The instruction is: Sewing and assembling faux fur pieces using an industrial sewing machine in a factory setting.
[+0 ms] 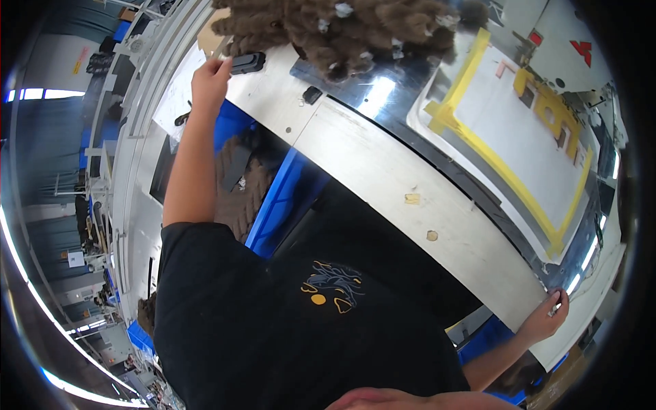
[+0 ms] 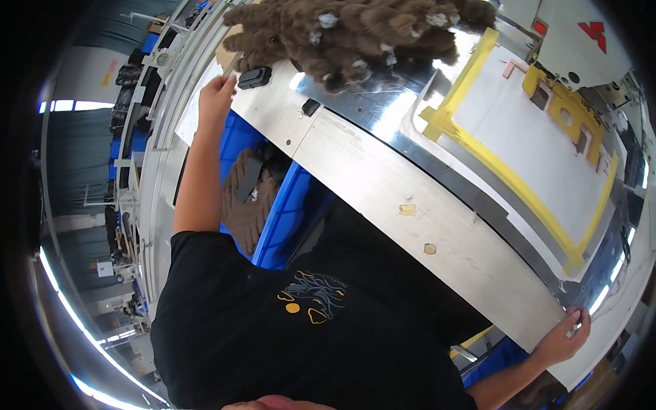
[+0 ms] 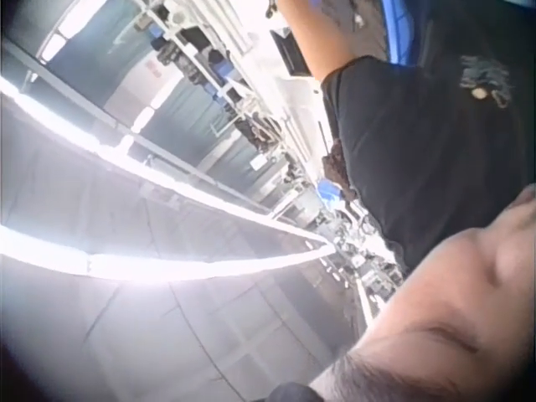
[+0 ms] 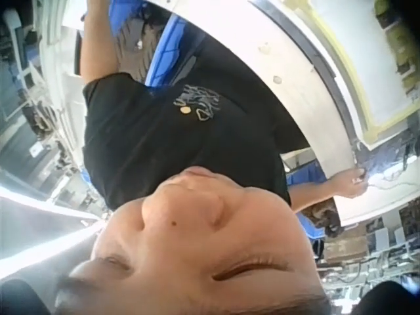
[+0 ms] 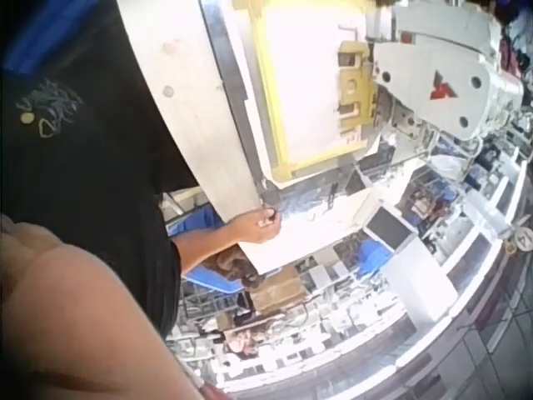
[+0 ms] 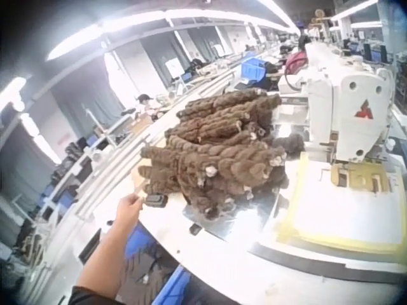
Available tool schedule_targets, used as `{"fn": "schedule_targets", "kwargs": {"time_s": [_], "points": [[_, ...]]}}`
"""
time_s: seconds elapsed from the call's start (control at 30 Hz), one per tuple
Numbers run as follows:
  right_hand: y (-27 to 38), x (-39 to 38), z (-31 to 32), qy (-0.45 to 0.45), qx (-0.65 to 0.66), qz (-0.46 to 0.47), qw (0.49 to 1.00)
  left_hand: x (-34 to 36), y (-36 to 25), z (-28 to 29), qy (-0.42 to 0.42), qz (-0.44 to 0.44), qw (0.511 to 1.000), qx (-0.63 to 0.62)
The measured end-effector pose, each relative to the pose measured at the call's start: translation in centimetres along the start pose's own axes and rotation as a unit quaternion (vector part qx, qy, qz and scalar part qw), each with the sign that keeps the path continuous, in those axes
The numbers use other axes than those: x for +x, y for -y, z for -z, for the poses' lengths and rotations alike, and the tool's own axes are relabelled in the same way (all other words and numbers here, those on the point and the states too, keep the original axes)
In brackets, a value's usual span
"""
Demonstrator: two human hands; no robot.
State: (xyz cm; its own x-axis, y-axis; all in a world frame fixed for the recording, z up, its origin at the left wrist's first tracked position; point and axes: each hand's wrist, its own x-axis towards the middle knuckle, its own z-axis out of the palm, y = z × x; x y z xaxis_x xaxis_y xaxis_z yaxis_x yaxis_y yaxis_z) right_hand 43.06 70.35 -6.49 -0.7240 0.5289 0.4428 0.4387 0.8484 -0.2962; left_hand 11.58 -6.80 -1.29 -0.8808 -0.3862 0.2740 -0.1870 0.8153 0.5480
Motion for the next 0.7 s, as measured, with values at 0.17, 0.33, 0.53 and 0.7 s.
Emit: {"fn": "schedule_targets", "kwargs": {"time_s": [0.17, 0.33, 0.53, 0.7], "points": [[-0.1, -0.3, 0.1, -0.017, -0.046, 0.011, 0.999, -3.9, 15.5, 0.8, 0.264, 0.159, 0.94, 0.144], [-0.6, -0.6, -0.2, -0.009, -0.057, 0.025, 0.998, -10.2, 23.7, -0.5, 0.225, 0.142, 0.95, 0.165], [-0.4, -0.8, 0.0, 0.003, -0.049, 0.018, 0.999, -9.5, 19.0, 1.8, 0.277, 0.167, 0.915, 0.242], [-0.3, -0.5, 0.0, -0.006, -0.055, 0.018, 0.998, -9.8, 19.4, 3.0, 0.402, 0.189, 0.878, 0.18]]}}
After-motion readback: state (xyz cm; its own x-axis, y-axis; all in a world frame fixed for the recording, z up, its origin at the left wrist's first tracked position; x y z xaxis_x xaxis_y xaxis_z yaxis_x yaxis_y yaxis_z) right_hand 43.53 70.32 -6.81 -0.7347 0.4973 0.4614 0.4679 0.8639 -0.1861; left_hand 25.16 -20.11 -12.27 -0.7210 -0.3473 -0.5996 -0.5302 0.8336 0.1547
